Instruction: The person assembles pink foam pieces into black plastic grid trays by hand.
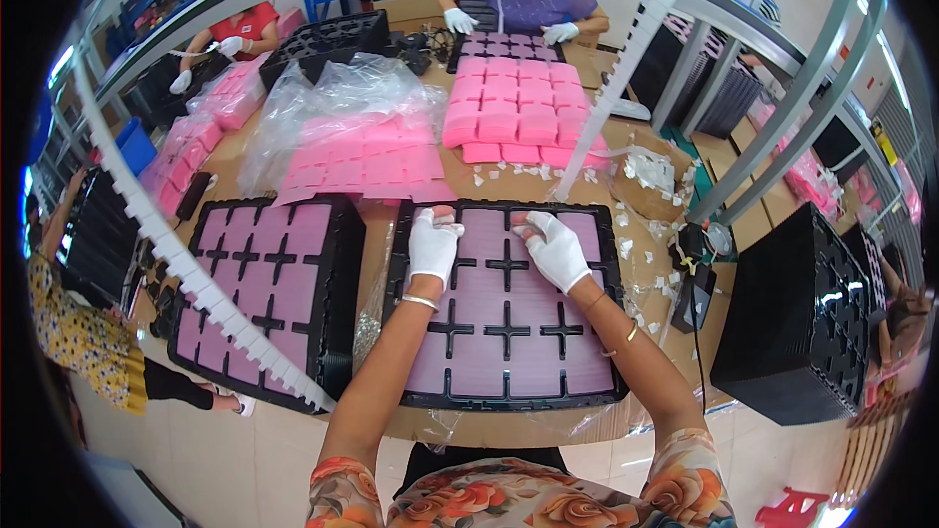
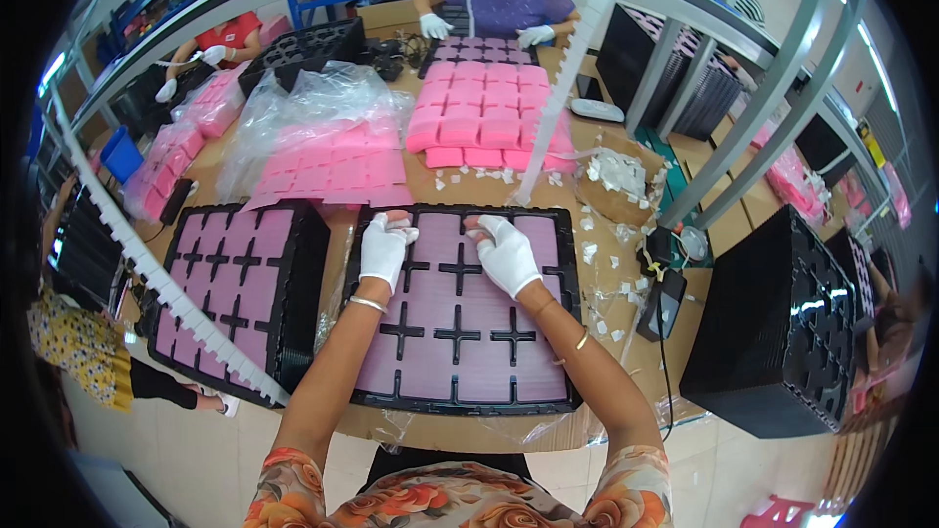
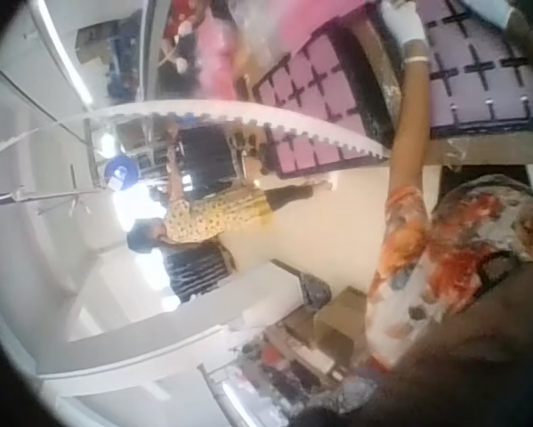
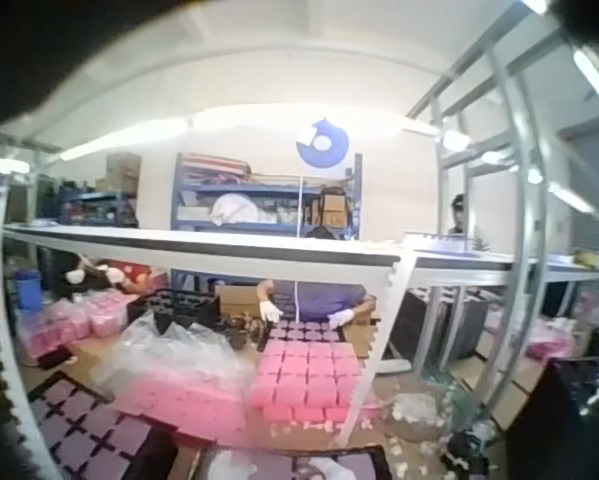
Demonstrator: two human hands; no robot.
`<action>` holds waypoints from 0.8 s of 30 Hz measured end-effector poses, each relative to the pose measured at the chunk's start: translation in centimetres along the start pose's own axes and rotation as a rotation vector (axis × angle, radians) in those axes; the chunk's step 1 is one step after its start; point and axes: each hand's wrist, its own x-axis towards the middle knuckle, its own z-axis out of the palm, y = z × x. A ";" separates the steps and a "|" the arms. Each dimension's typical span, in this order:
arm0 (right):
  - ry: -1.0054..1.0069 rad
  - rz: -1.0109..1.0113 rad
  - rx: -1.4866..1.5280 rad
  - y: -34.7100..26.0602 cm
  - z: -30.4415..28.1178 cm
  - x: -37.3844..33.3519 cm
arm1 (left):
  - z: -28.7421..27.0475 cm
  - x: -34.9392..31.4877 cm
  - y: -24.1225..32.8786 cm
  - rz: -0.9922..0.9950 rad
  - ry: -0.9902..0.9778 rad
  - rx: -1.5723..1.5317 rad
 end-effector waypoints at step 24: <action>-0.235 0.365 0.232 1.1 -5.4 2.0 | 1.4 1.4 0.7 -0.181 -0.279 -0.123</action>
